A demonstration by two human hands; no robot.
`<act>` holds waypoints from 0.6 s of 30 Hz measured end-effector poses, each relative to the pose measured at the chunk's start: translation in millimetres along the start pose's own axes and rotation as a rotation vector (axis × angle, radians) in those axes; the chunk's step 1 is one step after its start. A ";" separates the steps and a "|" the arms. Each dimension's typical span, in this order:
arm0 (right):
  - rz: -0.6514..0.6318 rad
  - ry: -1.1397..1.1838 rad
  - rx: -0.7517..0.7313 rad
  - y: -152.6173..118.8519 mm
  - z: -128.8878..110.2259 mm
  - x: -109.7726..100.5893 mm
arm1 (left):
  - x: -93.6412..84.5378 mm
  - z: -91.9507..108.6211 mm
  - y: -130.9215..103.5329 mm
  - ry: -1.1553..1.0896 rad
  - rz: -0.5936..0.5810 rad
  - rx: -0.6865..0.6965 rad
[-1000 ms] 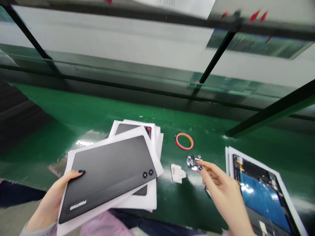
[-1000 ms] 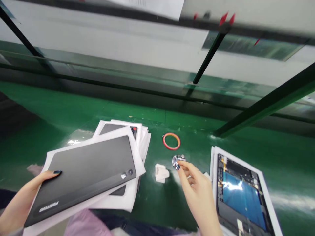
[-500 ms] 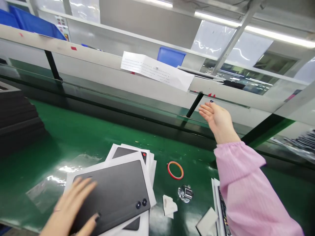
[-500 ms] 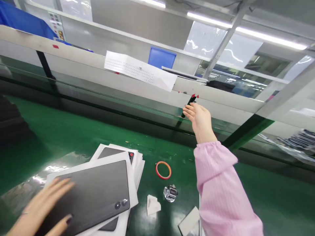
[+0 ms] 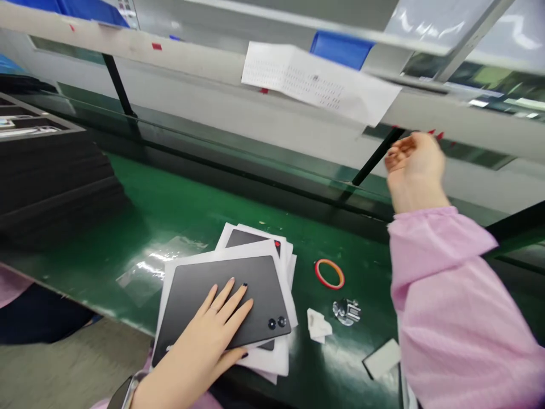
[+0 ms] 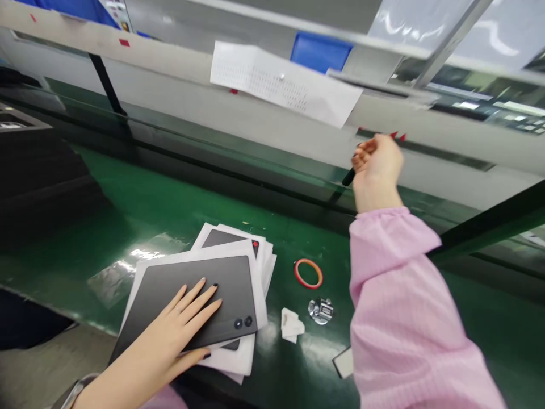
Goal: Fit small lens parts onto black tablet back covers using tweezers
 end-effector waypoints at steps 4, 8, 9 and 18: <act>-0.024 0.040 0.106 -67.6 19.1 -30.3 | -18.8 -1.7 0.8 -0.095 -0.100 0.013; -0.252 -0.139 0.252 -172.8 68.0 -77.0 | -28.8 3.8 0.0 -0.073 -0.121 0.079; -0.317 -0.195 0.296 -198.4 82.0 -90.1 | -31.5 6.4 0.0 -0.052 -0.117 0.099; -0.348 -0.085 0.411 -301.9 121.2 -131.9 | -86.9 -11.4 -0.8 -0.048 0.183 -0.008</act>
Point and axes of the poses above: each hand's wrist, its own y-axis towards the middle knuckle, its own x-axis out of the palm, z = x × y, the point moved 6 cm from there along y, towards the middle knuckle, and after that the axes turned 2 degrees about x, right-handed, at the moved point
